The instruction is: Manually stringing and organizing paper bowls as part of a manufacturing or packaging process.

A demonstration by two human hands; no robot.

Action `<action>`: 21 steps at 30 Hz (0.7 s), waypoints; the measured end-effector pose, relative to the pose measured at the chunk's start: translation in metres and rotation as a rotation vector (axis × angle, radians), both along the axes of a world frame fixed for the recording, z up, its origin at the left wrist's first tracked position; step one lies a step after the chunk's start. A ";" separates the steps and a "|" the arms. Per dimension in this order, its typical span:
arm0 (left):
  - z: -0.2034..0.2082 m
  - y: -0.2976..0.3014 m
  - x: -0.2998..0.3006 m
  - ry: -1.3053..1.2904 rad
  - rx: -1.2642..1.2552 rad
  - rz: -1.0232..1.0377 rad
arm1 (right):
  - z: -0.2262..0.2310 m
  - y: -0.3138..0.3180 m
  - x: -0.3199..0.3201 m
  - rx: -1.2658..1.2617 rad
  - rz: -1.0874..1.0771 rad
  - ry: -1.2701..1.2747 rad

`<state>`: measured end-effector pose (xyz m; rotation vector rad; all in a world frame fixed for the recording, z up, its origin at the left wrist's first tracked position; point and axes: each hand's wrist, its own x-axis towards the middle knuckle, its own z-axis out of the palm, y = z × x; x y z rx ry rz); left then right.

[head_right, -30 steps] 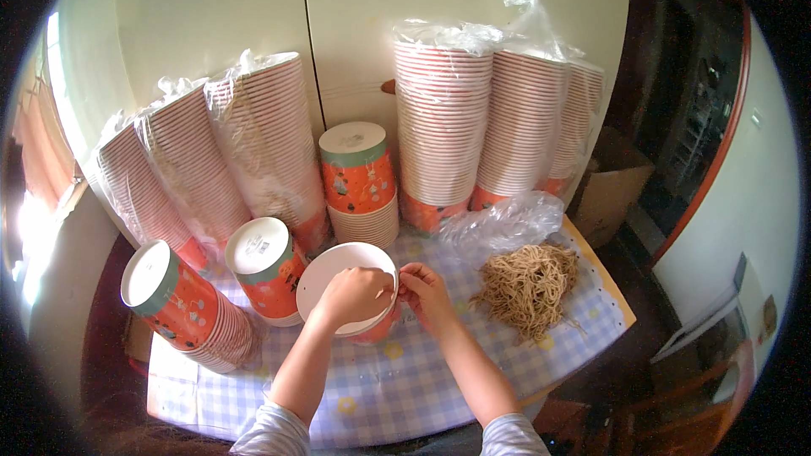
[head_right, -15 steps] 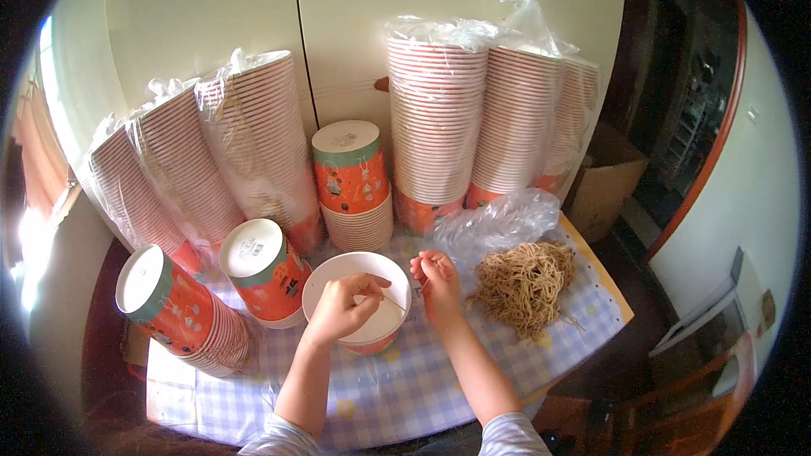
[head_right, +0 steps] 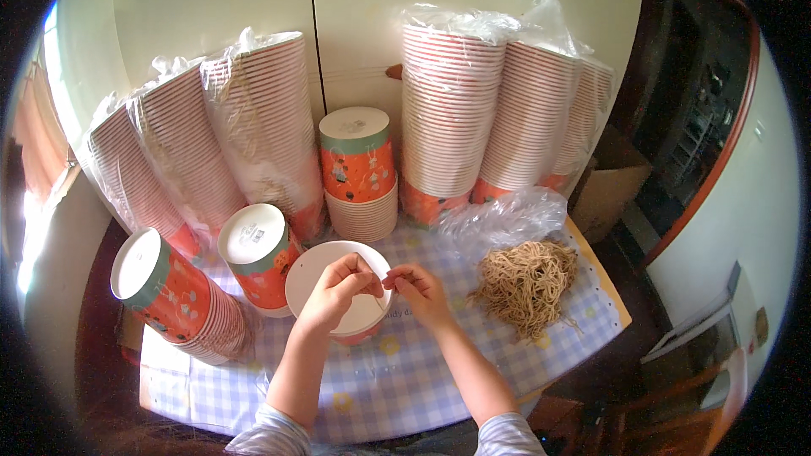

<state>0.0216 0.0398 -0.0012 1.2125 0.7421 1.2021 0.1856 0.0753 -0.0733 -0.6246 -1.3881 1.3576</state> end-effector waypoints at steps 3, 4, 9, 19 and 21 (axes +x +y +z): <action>-0.002 0.001 -0.002 0.034 -0.015 0.062 | 0.001 -0.001 -0.002 0.008 0.019 0.019; 0.000 0.000 -0.001 0.077 -0.023 0.066 | 0.000 0.000 -0.002 0.042 -0.033 0.034; -0.002 0.000 0.001 0.270 0.032 0.108 | 0.007 0.001 0.008 0.325 -0.112 0.020; 0.005 -0.011 0.014 0.651 0.240 0.123 | 0.018 -0.004 0.006 0.544 -0.250 -0.163; 0.005 -0.012 0.014 0.674 0.249 0.098 | 0.019 -0.005 0.006 0.519 -0.245 -0.145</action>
